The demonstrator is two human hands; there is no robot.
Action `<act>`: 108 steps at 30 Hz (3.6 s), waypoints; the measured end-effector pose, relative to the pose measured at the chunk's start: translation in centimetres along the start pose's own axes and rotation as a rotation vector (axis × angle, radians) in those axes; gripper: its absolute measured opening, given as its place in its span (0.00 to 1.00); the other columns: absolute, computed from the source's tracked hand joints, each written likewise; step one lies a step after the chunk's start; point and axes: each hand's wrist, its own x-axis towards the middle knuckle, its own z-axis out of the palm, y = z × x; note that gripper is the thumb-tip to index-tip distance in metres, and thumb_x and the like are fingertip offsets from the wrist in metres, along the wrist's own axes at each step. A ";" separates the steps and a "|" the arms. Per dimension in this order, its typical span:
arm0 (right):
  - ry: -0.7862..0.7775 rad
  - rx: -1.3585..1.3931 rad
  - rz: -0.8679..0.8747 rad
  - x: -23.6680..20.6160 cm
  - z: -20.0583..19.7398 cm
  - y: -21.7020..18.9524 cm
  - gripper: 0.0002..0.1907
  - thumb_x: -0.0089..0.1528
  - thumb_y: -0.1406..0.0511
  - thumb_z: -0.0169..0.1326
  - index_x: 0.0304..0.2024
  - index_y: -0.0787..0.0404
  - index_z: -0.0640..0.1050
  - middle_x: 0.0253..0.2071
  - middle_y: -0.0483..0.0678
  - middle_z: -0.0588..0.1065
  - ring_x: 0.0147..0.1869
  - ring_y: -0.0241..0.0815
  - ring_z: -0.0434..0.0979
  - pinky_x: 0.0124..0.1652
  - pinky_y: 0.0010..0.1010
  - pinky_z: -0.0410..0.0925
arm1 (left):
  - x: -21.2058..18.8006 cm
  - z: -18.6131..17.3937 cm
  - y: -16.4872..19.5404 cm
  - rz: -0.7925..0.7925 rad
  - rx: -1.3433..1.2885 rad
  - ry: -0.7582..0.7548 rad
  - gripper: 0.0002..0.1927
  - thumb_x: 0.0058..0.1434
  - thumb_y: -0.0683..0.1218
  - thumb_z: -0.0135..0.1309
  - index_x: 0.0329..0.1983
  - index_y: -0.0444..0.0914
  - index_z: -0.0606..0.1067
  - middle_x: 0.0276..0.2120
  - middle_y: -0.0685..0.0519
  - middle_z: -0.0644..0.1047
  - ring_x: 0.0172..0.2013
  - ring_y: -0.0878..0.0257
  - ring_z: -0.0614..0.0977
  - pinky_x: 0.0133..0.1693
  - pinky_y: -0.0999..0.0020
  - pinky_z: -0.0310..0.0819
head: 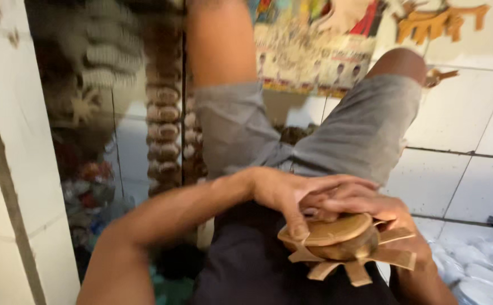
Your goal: The person assembles wooden slippers by hand, fitting a star-shaped upper piece onto a wooden sole and then attaching a heel piece. The person places the completed slipper on a nearby shelf and repeats the process with another set of parts.
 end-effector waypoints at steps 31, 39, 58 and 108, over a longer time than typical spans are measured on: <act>-0.139 -0.505 0.254 10.9 -0.1 -7.8 0.12 0.62 0.62 0.61 0.29 0.64 0.84 0.22 0.43 0.75 0.26 0.31 0.68 0.26 0.26 0.61 | -2.3 11.0 2.0 0.257 0.828 1.105 0.19 0.58 0.43 0.69 0.51 0.34 0.80 0.43 0.53 0.82 0.45 0.68 0.81 0.50 0.71 0.74; 0.028 0.048 0.559 9.0 0.8 -3.9 0.08 0.57 0.70 0.55 0.22 0.63 0.74 0.22 0.39 0.72 0.27 0.28 0.68 0.29 0.25 0.62 | -1.7 11.5 1.3 0.218 0.213 1.183 0.25 0.49 0.43 0.72 0.50 0.38 0.77 0.41 0.52 0.83 0.40 0.67 0.83 0.44 0.71 0.79; -0.276 -0.909 -0.816 9.2 -1.2 -5.4 0.12 0.63 0.71 0.61 0.47 0.71 0.76 0.44 0.56 0.75 0.46 0.54 0.80 0.45 0.44 0.76 | -3.3 9.6 1.9 0.237 0.786 0.979 0.19 0.57 0.42 0.71 0.52 0.38 0.80 0.43 0.53 0.82 0.40 0.66 0.81 0.44 0.72 0.75; 0.186 0.049 0.172 5.0 1.9 0.8 0.13 0.62 0.68 0.63 0.46 0.70 0.82 0.47 0.53 0.78 0.48 0.39 0.78 0.45 0.30 0.72 | -6.3 9.1 -4.6 0.423 0.189 1.211 0.25 0.58 0.38 0.67 0.59 0.30 0.75 0.48 0.49 0.81 0.47 0.64 0.81 0.52 0.68 0.75</act>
